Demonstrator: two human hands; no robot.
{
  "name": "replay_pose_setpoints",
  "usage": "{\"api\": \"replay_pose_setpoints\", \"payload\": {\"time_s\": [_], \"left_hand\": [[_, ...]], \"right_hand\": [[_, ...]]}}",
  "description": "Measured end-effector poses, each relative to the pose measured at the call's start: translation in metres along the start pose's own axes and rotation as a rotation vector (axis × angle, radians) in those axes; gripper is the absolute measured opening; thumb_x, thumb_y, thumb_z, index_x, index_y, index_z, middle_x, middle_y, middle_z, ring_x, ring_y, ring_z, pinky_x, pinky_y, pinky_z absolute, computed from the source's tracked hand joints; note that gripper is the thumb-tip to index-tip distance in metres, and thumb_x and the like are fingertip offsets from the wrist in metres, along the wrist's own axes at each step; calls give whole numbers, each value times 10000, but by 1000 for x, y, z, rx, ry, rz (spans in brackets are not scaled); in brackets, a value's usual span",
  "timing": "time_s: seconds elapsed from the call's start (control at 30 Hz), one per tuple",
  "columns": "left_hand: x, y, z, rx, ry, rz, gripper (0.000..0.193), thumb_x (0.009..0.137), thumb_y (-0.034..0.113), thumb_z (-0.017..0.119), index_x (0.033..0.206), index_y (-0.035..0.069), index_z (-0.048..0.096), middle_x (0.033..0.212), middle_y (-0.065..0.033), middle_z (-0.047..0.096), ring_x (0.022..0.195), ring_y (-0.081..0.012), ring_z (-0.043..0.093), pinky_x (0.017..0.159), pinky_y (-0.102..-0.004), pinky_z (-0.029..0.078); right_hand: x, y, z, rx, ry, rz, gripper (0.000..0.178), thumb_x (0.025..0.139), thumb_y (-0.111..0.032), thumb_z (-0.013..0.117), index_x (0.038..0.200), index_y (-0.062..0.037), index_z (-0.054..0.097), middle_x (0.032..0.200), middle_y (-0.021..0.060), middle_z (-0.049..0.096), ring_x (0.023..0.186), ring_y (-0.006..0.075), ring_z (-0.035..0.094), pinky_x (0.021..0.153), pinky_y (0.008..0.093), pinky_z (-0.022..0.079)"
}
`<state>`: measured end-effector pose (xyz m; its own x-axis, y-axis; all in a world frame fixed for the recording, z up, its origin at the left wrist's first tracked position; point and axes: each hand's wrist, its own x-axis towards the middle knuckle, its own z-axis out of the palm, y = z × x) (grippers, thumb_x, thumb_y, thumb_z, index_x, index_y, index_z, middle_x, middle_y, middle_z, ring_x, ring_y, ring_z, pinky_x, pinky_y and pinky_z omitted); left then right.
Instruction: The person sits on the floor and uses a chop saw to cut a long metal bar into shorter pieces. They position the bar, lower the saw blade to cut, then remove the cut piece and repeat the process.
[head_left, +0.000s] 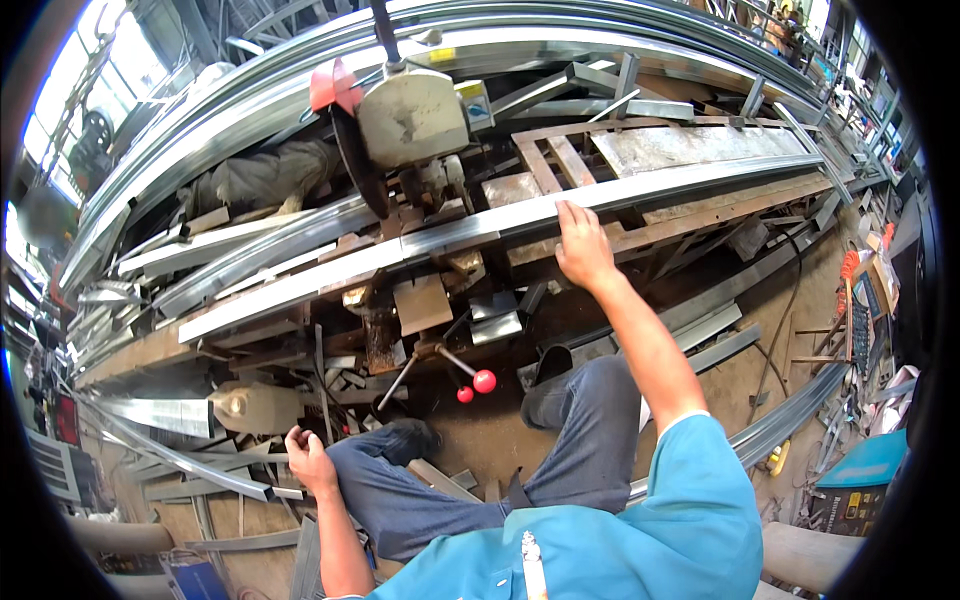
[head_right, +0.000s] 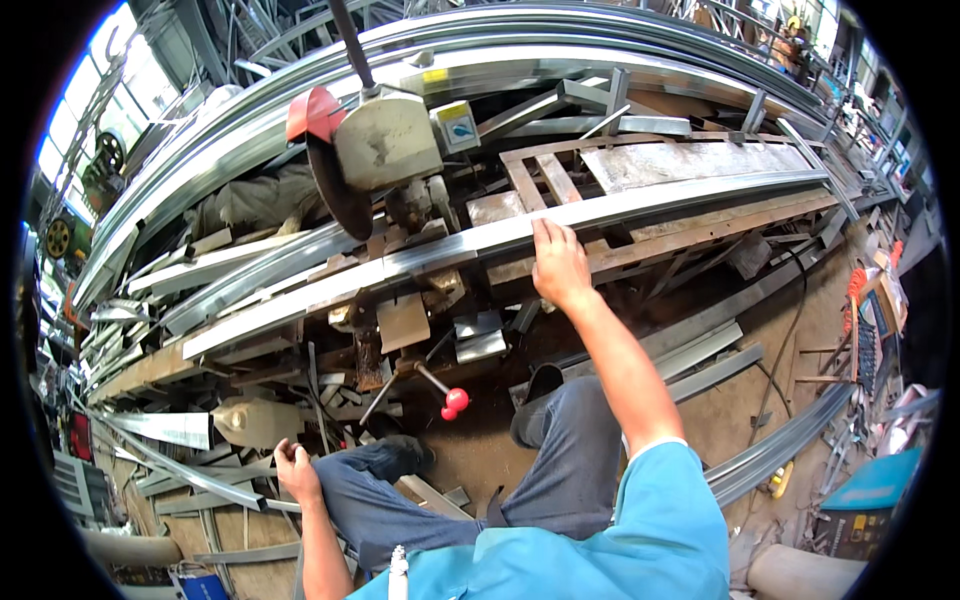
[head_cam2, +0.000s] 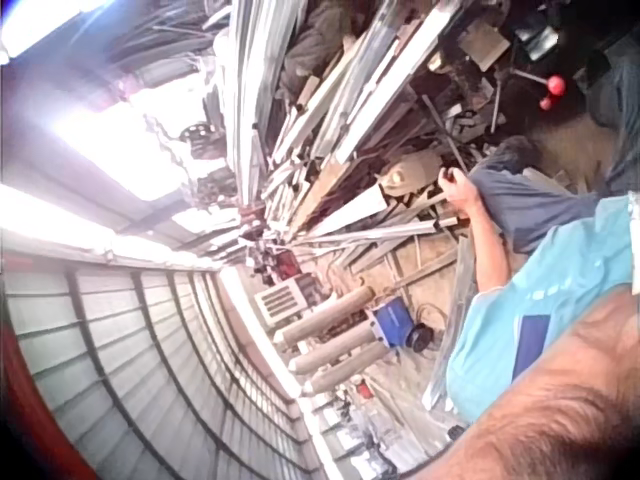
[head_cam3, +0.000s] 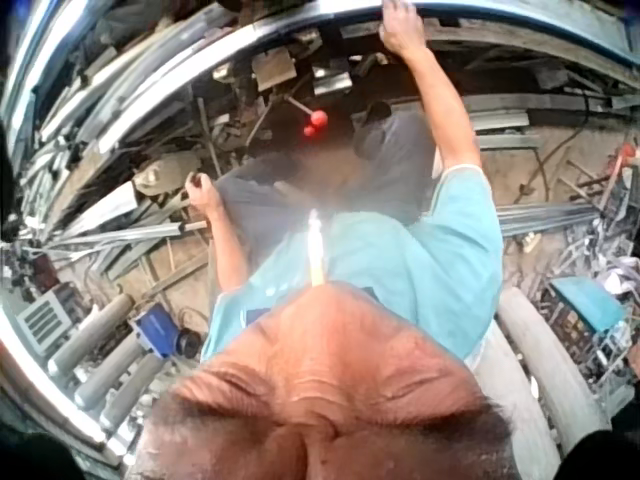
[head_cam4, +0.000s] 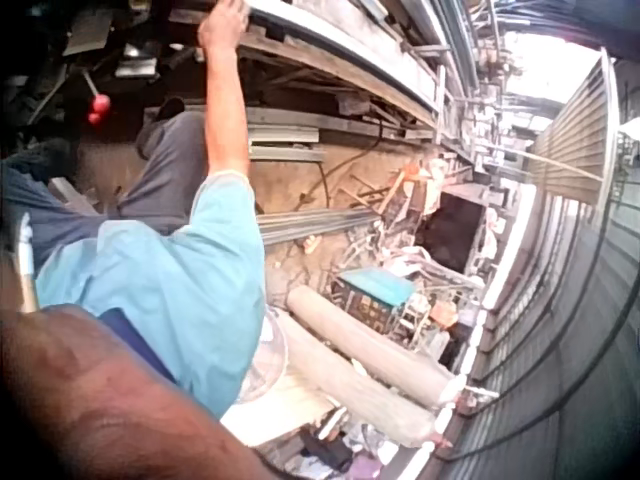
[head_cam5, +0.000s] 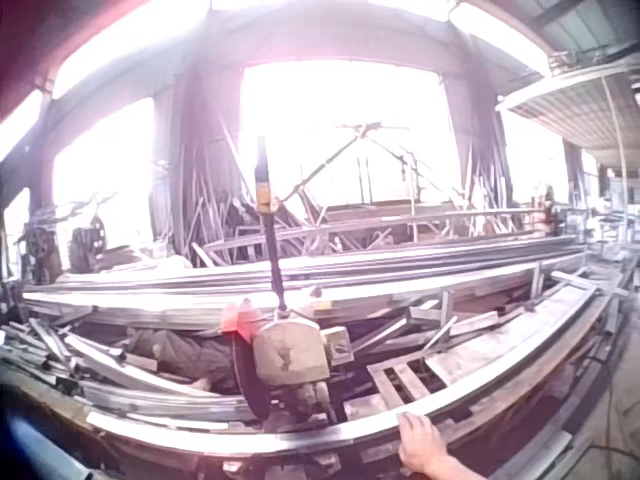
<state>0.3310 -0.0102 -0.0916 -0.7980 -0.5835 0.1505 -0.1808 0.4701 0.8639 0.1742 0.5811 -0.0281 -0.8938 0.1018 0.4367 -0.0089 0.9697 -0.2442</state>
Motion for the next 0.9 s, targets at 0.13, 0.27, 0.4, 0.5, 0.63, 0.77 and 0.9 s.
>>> {"api": "replay_pose_setpoints", "payload": {"time_s": [0.13,0.27,0.4,0.5,0.63,0.77,0.9], "left_hand": [[-4,24,13,63,-20,58,305,916,59,624,1205,-37,641,973,-86,709,864,-168,657,821,-311,544],[-9,41,24,169,-11,98,259,911,71,642,1146,-31,678,936,-103,727,832,-176,674,803,-322,550],[-8,45,26,184,-18,126,224,913,78,648,1101,-35,693,913,-114,731,799,-185,677,771,-322,552],[-11,45,24,229,-21,109,238,888,69,641,1092,-40,693,925,-130,732,797,-211,693,760,-336,560],[-11,42,21,247,-10,109,213,897,61,642,1079,-35,696,896,-119,733,796,-199,699,756,-329,559],[-12,30,10,184,16,156,206,900,39,646,1088,-27,694,907,-107,737,800,-192,702,760,-326,561],[-36,168,25,185,-212,640,395,840,59,719,1222,-14,654,1136,-158,702,1028,-304,674,920,-395,533]], "right_hand": [[69,19,11,-387,-367,-246,779,828,-56,667,1557,-93,396,1524,128,486,1400,368,472,1165,619,348],[109,17,19,-224,-646,-242,644,797,-53,683,1424,-82,539,1368,153,620,1299,341,586,1107,556,436],[135,14,9,-208,-824,-356,419,703,-118,750,1108,-32,686,1167,183,698,1102,380,677,929,451,563],[140,13,-1,-206,-797,-394,412,667,-154,786,1052,-31,704,1078,186,721,1065,379,687,905,452,566],[147,6,-37,-179,-737,-430,392,685,-144,745,1049,-15,677,1076,185,696,1034,388,680,892,463,561],[143,-16,-68,-221,-789,-459,372,692,-137,740,1034,-8,671,1062,186,699,1034,378,681,894,458,561],[91,-13,-121,-176,-848,-471,373,704,-136,725,1057,-24,685,1095,192,709,1048,384,692,872,473,571]]}}
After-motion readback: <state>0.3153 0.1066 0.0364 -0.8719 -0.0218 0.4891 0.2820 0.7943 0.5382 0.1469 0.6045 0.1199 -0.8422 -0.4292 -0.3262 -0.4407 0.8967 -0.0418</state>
